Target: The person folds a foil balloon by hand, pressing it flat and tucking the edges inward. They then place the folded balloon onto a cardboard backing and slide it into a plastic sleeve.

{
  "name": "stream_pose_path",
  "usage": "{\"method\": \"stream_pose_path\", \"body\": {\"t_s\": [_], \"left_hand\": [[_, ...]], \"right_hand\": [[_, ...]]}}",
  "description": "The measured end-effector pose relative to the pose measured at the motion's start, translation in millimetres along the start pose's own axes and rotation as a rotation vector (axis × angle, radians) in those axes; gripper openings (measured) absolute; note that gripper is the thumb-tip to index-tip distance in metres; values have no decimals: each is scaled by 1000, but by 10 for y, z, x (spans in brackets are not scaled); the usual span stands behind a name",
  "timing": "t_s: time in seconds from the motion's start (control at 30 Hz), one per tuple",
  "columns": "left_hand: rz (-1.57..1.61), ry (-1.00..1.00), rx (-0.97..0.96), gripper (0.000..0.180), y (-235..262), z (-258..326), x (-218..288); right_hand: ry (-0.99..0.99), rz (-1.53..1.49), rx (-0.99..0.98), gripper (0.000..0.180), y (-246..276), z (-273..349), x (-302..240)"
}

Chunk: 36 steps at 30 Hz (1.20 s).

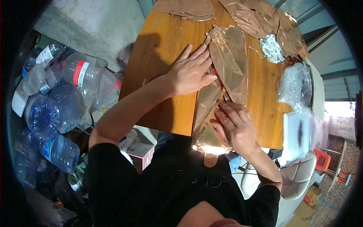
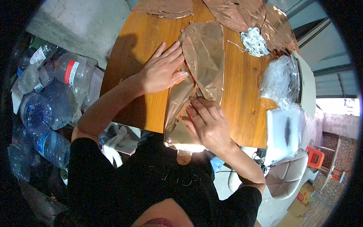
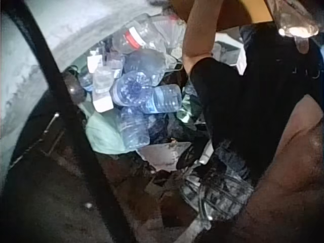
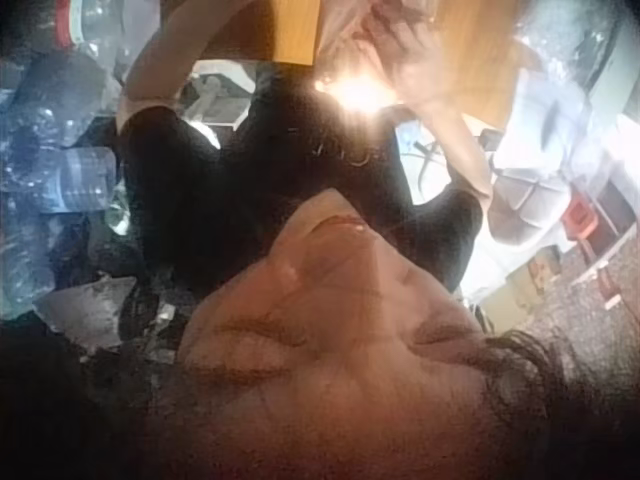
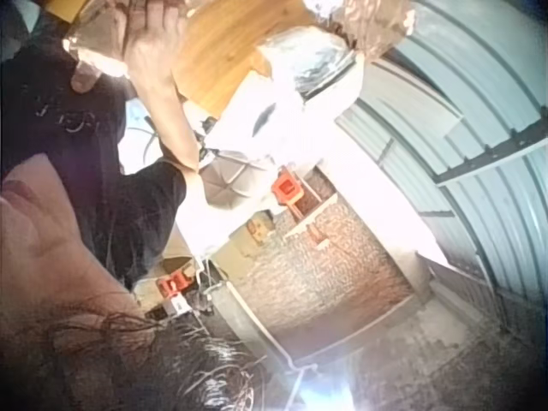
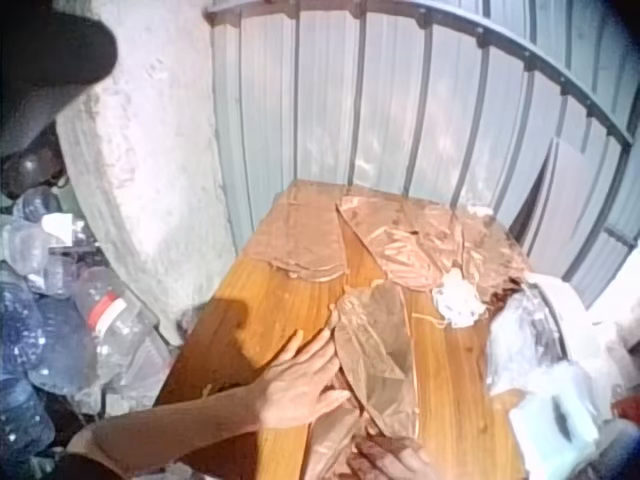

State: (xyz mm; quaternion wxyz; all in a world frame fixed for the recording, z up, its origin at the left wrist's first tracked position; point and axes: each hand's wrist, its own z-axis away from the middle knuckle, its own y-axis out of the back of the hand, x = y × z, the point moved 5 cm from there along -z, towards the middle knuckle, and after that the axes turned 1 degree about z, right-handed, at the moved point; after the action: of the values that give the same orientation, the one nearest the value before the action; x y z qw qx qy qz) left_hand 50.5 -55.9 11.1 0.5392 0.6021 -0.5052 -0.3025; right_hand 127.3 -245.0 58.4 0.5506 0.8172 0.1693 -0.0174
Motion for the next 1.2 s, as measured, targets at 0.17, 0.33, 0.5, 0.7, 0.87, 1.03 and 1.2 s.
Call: {"method": "stream_pose_path", "body": {"t_s": [0.17,0.33,0.5,0.7,0.87,1.03,1.2], "left_hand": [[2,-11,28,63,-18,27,-11],[15,-10,48,64,-1,20,5],[-2,-23,76,63,-3,26,-8],[68,-113,115,62,10,26,39],[72,-178,108,60,21,48,74],[128,-153,39,64,56,39,89],[94,-173,25,65,19,20,83]], "right_hand": [[22,-30,-21,40,-46,13,-12],[-33,-30,3,43,-62,81,0],[13,-16,-16,42,-81,62,-5],[34,-9,-45,42,-75,50,-20],[32,-19,-55,41,-95,25,-35],[62,-4,-88,42,-86,35,-11],[64,-110,-46,45,-5,-10,-58]]}}
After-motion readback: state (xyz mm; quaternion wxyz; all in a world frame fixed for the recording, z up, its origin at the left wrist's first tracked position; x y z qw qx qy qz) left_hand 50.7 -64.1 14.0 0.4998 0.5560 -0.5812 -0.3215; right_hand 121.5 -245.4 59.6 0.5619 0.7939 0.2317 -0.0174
